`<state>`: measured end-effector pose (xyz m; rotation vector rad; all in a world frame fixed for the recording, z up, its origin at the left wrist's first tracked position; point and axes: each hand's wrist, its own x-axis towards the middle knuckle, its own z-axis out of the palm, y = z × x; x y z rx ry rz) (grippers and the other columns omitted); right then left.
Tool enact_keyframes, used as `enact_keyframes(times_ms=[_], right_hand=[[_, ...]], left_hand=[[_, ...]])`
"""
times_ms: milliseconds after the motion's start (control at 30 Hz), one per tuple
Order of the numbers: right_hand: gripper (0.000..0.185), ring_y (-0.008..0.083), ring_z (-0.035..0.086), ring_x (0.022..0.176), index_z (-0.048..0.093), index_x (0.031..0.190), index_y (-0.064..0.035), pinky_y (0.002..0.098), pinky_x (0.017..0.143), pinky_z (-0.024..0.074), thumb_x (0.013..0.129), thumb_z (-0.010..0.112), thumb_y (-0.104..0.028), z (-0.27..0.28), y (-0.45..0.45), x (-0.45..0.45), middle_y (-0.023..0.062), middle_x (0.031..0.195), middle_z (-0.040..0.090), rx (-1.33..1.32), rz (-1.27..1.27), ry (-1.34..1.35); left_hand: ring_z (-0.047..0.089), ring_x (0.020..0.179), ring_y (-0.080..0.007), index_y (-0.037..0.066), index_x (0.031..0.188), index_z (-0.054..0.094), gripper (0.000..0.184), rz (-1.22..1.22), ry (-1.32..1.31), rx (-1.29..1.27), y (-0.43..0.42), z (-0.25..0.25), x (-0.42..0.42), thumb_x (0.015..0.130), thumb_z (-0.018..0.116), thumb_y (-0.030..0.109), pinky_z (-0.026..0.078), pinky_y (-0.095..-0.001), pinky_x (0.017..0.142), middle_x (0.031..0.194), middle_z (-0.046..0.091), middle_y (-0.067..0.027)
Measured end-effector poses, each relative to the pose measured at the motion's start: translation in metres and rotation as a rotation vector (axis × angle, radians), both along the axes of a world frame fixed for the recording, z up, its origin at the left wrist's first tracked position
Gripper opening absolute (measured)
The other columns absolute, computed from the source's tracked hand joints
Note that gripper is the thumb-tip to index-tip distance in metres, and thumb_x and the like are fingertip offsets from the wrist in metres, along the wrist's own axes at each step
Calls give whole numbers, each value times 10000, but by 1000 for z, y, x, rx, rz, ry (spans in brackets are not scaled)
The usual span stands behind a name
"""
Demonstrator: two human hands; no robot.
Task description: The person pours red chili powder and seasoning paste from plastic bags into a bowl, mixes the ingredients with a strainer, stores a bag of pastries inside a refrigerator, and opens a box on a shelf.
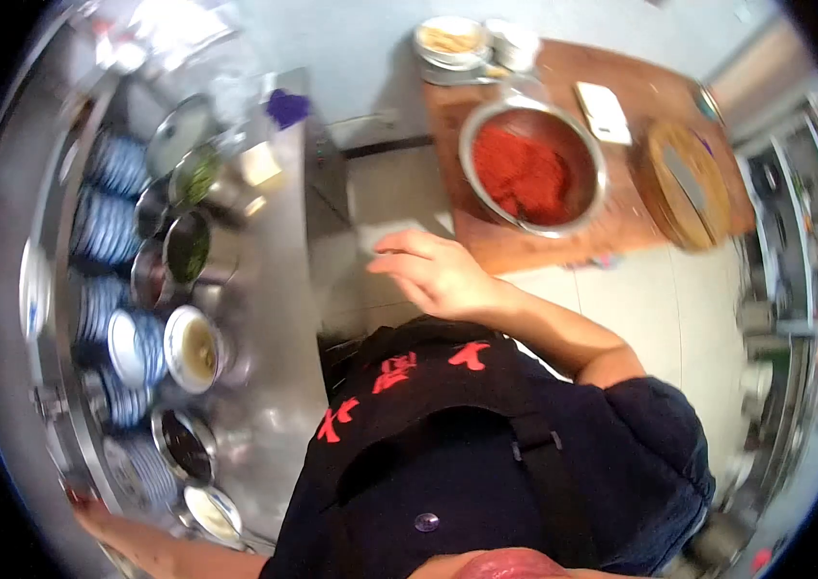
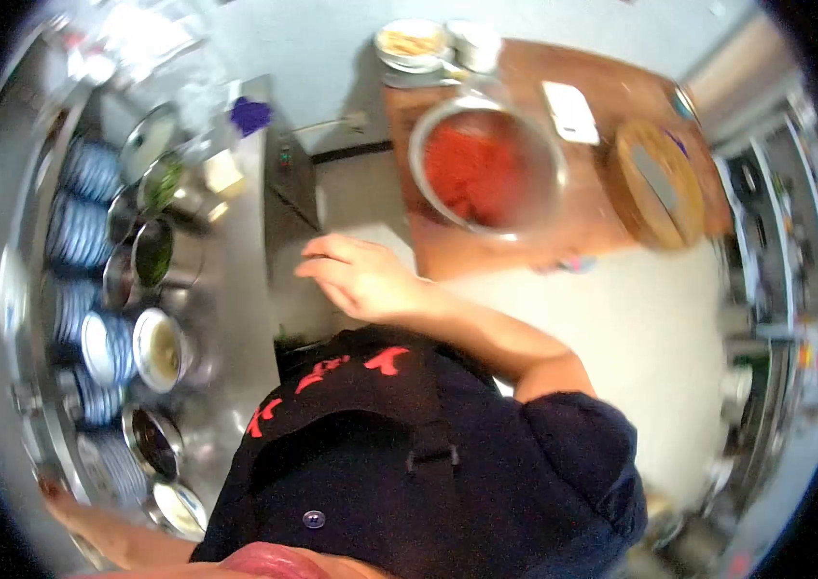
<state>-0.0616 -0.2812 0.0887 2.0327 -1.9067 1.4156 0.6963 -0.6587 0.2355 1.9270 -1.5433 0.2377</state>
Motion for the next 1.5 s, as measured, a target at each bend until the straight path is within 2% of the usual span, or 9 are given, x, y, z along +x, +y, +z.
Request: enact_keyframes(times_ms=[33, 533, 867, 1033, 1200, 1367, 1400, 1467, 1500], right_hand=[[249, 276, 566, 865, 587, 961, -80, 348, 708, 484, 723, 572, -11, 0, 7, -2, 100, 1003, 553, 21, -42, -9], [222, 284, 562, 903, 590, 953, -31, 327, 769, 462, 760, 527, 58, -41, 149, -113, 129, 960, 567, 84, -610, -269], [229, 288, 590, 756, 611, 873, -63, 367, 647, 480, 845, 510, -266, -58, 155, -158, 124, 779, 593, 220, -510, -113], [134, 289, 569, 646, 564, 777, -73, 378, 560, 456, 827, 523, -190, -47, 143, -151, 105, 688, 565, 286, -522, -21], [256, 305, 572, 859, 528, 1033, -40, 370, 711, 466, 779, 504, -22, -26, 164, -134, 152, 912, 581, 260, -611, -135], [464, 366, 457, 1100, 452, 1185, 9, 388, 923, 381, 730, 540, 2, 12, 216, -123, 210, 1243, 432, 71, -902, -20], [480, 372, 461, 1089, 451, 1184, 19, 397, 915, 384, 718, 560, -14, 15, 225, -122, 211, 1250, 426, 2, -950, 33], [493, 384, 387, 1165, 450, 1212, -16, 477, 973, 287, 739, 546, -115, 8, 253, -122, 197, 1296, 388, 56, -946, 53], [490, 384, 370, 1183, 452, 1216, -25, 492, 985, 261, 749, 533, -152, 1, 271, -124, 196, 1301, 384, 144, -946, 97]], left_hand=[[583, 950, -247, 36, 1193, 509, 381, -21, -332, -106, -24, -5, 31, 885, 448, 251, 495, -352, 726, 1095, 585, -157], [586, 925, -236, 17, 1134, 547, 345, 84, 731, -451, 40, -29, -201, 881, 467, 236, 494, -319, 711, 1032, 605, -161], [402, 468, -62, 95, 828, 529, 190, -761, 621, 336, 156, -173, -572, 873, 517, 280, 318, -216, 402, 606, 464, 35], [492, 581, -309, -3, 685, 500, 314, -1326, 198, 467, 244, -190, -734, 859, 525, 257, 381, -401, 548, 624, 495, -177], [547, 852, -364, 39, 1129, 481, 337, -1780, -143, 203, 286, -182, -831, 797, 526, 79, 449, -389, 737, 1016, 523, -198], [528, 1019, -229, 12, 1258, 384, 435, -2146, 457, 708, 398, -233, -901, 847, 499, 97, 416, -327, 884, 1166, 500, -158], [511, 1000, -173, 26, 1266, 394, 412, -2004, 939, 1605, 438, -232, -906, 877, 457, 146, 381, -303, 910, 1100, 531, -123], [412, 1143, -163, 92, 1300, 362, 419, -2656, 491, 1066, 510, -193, -907, 935, 354, 297, 317, -284, 968, 1246, 442, -43], [377, 1178, -168, 111, 1321, 332, 463, -2384, 865, 1671, 546, -193, -896, 932, 327, 362, 286, -301, 992, 1287, 408, -28]])
